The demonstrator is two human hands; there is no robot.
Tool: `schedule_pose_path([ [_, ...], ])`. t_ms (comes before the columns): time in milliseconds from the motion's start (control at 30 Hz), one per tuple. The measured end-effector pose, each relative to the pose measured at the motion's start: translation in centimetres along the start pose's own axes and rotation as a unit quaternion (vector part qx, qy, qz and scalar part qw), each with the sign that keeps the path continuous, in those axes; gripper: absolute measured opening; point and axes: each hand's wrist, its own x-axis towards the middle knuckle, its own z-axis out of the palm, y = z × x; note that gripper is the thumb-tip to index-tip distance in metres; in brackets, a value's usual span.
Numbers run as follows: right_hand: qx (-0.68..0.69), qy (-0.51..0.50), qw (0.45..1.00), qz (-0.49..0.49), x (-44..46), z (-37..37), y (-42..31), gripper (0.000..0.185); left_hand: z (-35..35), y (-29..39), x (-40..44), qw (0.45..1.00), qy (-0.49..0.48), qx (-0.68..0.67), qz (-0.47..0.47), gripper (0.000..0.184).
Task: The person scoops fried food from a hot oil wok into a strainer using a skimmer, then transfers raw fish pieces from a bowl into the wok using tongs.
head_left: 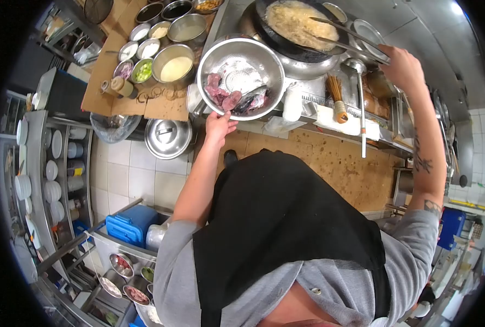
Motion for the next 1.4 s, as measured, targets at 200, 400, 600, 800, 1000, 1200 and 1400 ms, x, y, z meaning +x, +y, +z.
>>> schedule_pose_path([
  [200, 0.002, -0.048, 0.982, -0.182, -2.7, -1.3, -3.3, 0.052, 0.0, 0.0, 0.2, 1.0, 0.002, 0.008, -0.007, 0.02],
  [400, -0.08, -0.068, 0.951, -0.29, -3.6, 1.3, -9.1, 0.052, 0.0, 0.1, 0.1, 1.0, 0.008, 0.005, -0.009, 0.02],
  [600, -0.063, -0.065, 0.951, -0.297, -3.0, 2.9, -10.9, 0.045, -0.2, -0.5, 0.6, 1.0, 0.006, -0.002, -0.003, 0.019],
  [800, 0.053, -0.103, 0.96, -0.255, -2.4, 0.5, -7.5, 0.043, 0.0, -0.2, 0.4, 1.0, 0.006, -0.009, -0.007, 0.019],
  [1000, 0.229, -0.084, 0.956, -0.163, -1.0, 0.2, -3.3, 0.041, 0.0, 0.0, 0.3, 1.0, 0.007, -0.002, -0.011, 0.021],
  [1200, 0.243, -0.031, 0.967, -0.062, 2.1, -1.2, -0.5, 0.041, -0.3, -0.1, 0.6, 1.0, -0.004, 0.005, -0.014, 0.02],
  [1400, 0.082, -0.048, 0.995, 0.023, 7.6, -0.6, -1.5, 0.034, -0.4, -0.3, 0.7, 1.0, -0.009, -0.005, -0.013, 0.022],
])
